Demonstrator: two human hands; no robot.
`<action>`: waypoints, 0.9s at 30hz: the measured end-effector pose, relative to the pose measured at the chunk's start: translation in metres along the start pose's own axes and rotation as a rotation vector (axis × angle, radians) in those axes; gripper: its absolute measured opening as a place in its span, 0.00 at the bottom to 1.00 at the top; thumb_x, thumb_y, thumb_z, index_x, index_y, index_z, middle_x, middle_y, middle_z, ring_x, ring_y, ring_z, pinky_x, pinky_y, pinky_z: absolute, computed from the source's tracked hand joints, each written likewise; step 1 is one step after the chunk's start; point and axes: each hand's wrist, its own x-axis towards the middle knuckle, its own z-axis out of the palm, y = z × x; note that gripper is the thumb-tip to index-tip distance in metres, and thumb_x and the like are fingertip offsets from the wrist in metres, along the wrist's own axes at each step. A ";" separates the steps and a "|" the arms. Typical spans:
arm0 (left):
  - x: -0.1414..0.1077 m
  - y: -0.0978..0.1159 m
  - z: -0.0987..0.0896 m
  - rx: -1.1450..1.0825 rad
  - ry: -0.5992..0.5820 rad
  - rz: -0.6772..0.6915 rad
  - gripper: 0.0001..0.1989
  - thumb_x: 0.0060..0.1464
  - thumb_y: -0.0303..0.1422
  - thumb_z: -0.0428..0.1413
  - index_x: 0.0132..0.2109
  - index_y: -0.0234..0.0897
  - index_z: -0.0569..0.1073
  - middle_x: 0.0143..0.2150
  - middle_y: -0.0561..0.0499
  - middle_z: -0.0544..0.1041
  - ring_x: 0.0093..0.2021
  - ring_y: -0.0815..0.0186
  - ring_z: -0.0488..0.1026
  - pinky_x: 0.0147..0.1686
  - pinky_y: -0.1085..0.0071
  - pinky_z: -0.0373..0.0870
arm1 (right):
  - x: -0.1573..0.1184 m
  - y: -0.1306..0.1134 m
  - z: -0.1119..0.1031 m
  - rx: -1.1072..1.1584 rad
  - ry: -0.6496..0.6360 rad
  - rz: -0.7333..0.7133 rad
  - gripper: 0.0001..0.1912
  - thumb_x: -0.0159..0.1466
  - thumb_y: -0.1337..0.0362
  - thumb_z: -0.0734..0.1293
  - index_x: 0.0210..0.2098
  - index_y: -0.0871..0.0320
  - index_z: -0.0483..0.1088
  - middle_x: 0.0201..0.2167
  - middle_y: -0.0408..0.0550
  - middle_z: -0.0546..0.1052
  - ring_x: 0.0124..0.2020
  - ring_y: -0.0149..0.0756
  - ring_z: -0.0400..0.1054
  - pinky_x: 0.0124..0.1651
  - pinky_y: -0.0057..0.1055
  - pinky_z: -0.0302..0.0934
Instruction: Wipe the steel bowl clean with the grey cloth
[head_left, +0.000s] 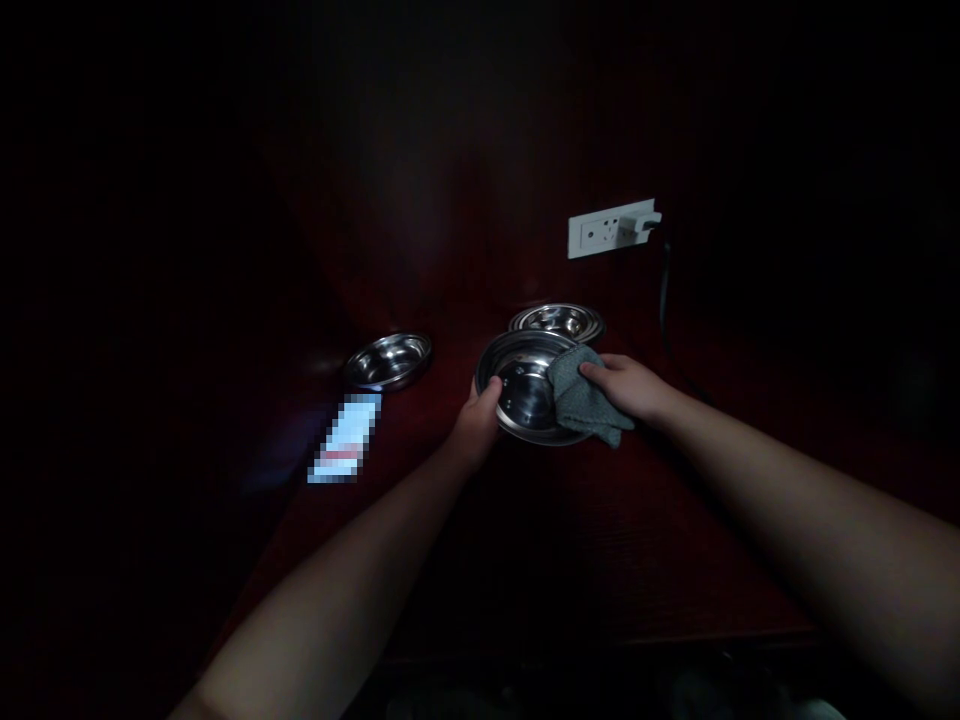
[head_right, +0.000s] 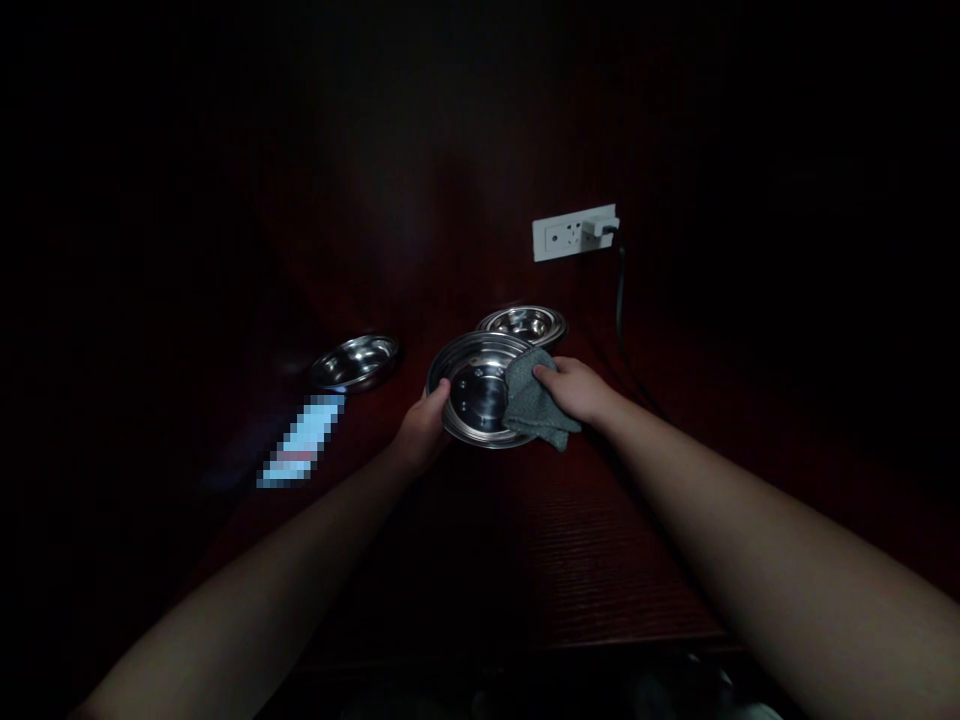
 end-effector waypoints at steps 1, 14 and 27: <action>0.001 0.000 0.000 0.006 -0.001 0.003 0.23 0.56 0.41 0.57 0.57 0.41 0.68 0.53 0.46 0.77 0.52 0.57 0.75 0.55 0.59 0.68 | 0.000 0.000 0.000 0.003 -0.001 0.002 0.12 0.66 0.59 0.60 0.35 0.60 0.72 0.34 0.53 0.81 0.30 0.37 0.74 0.32 0.28 0.65; -0.007 0.007 0.004 -0.033 -0.091 -0.021 0.26 0.57 0.42 0.56 0.61 0.39 0.66 0.56 0.43 0.75 0.53 0.55 0.74 0.57 0.57 0.66 | -0.004 -0.004 0.000 0.032 -0.005 0.020 0.11 0.66 0.60 0.61 0.34 0.59 0.72 0.32 0.51 0.81 0.27 0.36 0.73 0.32 0.29 0.65; -0.007 0.006 0.002 -0.051 -0.182 0.019 0.29 0.56 0.43 0.57 0.62 0.37 0.65 0.58 0.41 0.73 0.57 0.54 0.72 0.60 0.56 0.62 | -0.005 -0.007 -0.001 0.037 -0.012 0.020 0.11 0.66 0.61 0.62 0.33 0.59 0.72 0.30 0.51 0.81 0.26 0.34 0.72 0.32 0.28 0.65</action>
